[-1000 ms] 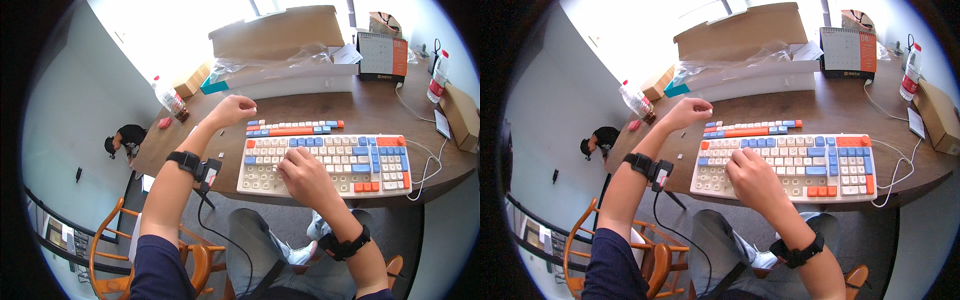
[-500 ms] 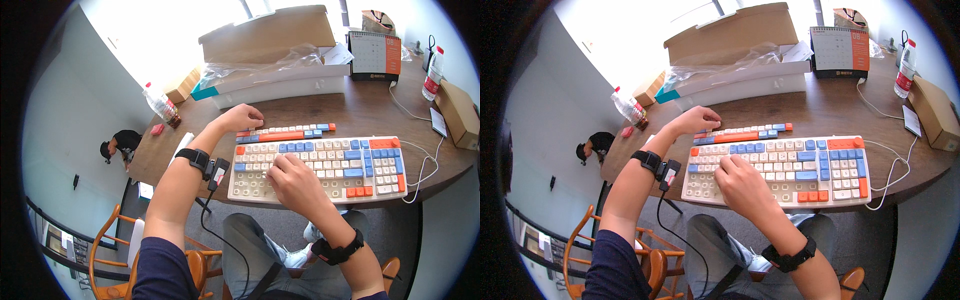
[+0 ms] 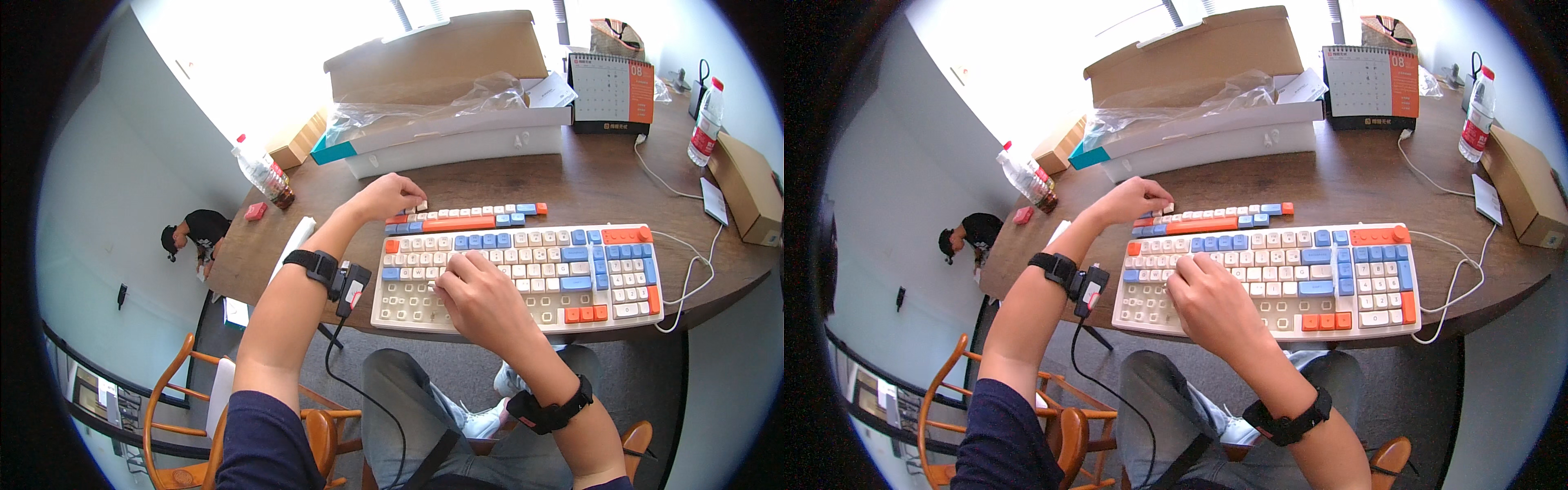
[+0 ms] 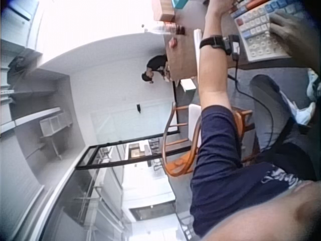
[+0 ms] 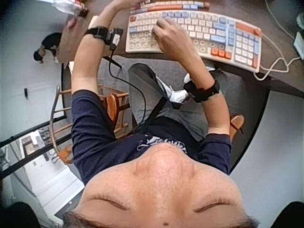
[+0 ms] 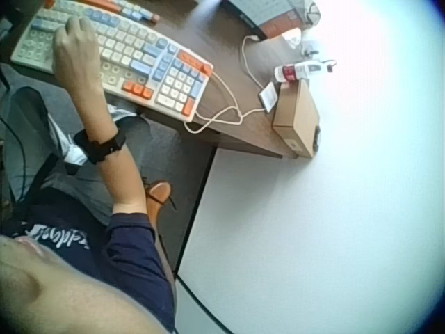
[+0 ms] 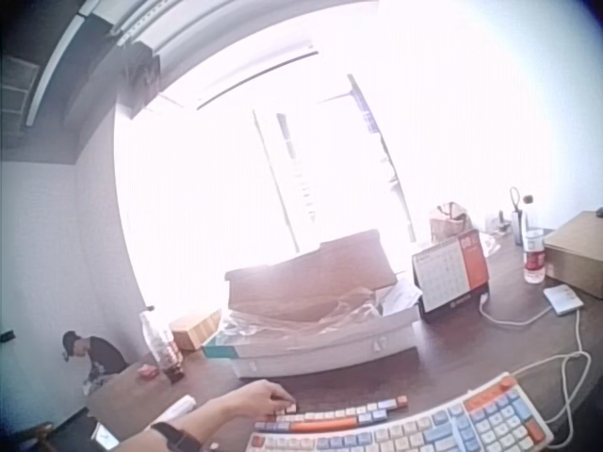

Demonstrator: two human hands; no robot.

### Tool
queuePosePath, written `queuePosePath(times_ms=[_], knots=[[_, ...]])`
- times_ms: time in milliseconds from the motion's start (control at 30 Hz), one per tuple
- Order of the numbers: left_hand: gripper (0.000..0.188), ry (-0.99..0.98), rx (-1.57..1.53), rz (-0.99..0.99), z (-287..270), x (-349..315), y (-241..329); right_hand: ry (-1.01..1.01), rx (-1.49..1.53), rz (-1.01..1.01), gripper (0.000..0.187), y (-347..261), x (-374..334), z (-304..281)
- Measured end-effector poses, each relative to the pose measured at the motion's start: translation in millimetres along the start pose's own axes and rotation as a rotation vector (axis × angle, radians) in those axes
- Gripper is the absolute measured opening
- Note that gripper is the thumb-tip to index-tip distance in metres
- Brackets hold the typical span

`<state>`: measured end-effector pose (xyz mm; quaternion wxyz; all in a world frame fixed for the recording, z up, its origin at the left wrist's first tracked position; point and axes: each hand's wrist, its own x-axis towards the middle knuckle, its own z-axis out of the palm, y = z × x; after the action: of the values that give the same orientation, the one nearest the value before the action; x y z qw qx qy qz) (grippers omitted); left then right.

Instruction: Assembling a mechanical keyboard by pressing keycaps onto the switches.

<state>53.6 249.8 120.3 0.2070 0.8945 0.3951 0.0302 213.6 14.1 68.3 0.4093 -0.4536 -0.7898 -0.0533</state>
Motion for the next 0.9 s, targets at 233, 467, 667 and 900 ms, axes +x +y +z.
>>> queuePosePath(times_ms=[233,467,667,900], knots=[[0.025,-0.031,0.026,0.037,0,-2,1,0.004,0.004,0.005,0.006,1,0,3],[0.024,-0.021,0.054,0.048,2,-4,4,0.009,0.004,0.007,0.007,1,0,1],[0.024,-0.002,0.065,0.110,2,-5,0,0.006,0.009,0.021,0.007,-1,0,0],[0.017,0.423,-0.172,0.143,5,-57,33,0.069,0.028,0.039,0.011,-4,1,-2]])
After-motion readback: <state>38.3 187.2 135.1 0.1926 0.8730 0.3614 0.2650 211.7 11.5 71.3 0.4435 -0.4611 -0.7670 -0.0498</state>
